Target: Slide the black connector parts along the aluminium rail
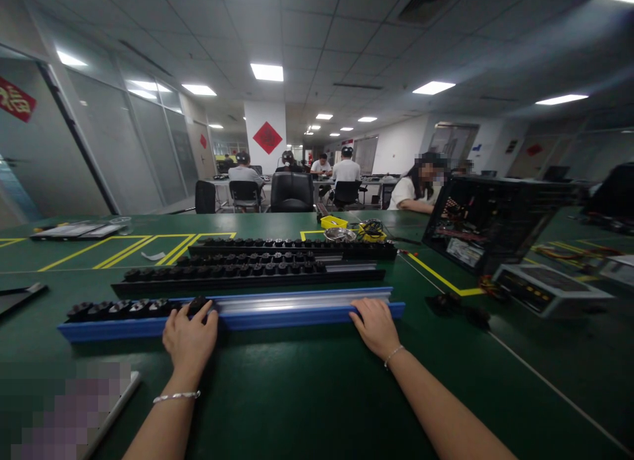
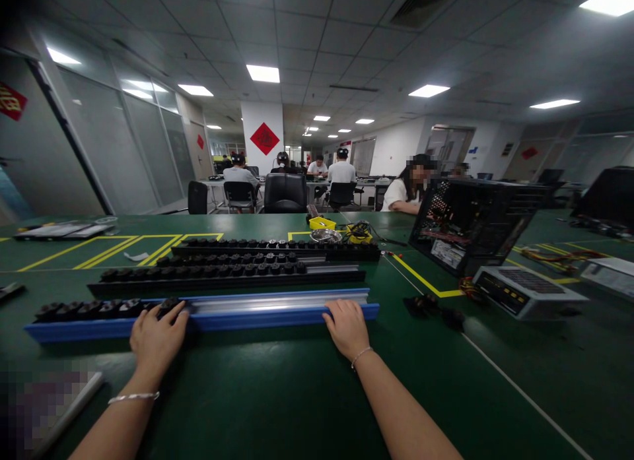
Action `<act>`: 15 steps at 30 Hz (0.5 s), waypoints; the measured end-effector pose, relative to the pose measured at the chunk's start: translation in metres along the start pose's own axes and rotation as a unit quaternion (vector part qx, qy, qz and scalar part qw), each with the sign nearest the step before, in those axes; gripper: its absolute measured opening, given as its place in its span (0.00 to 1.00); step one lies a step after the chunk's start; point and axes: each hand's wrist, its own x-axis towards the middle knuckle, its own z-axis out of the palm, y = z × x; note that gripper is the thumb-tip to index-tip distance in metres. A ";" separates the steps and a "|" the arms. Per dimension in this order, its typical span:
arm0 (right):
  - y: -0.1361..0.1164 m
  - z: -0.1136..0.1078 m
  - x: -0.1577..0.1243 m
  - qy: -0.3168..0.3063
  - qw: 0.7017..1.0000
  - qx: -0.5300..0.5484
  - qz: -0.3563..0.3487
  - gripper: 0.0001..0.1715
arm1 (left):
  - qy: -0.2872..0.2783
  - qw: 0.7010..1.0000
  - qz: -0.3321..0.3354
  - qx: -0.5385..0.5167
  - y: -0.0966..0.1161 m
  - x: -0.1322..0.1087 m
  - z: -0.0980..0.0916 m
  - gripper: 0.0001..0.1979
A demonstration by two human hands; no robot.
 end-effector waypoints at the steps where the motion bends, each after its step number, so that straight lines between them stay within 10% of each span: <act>1: 0.000 0.000 0.000 0.001 1.000 0.001 0.000 0.15 | -0.001 1.000 0.002 0.003 0.001 0.000 0.000 0.23; 15: 0.002 0.005 0.000 0.018 1.000 0.002 -0.009 0.15 | -0.011 1.000 0.009 0.010 0.009 -0.001 -0.009 0.23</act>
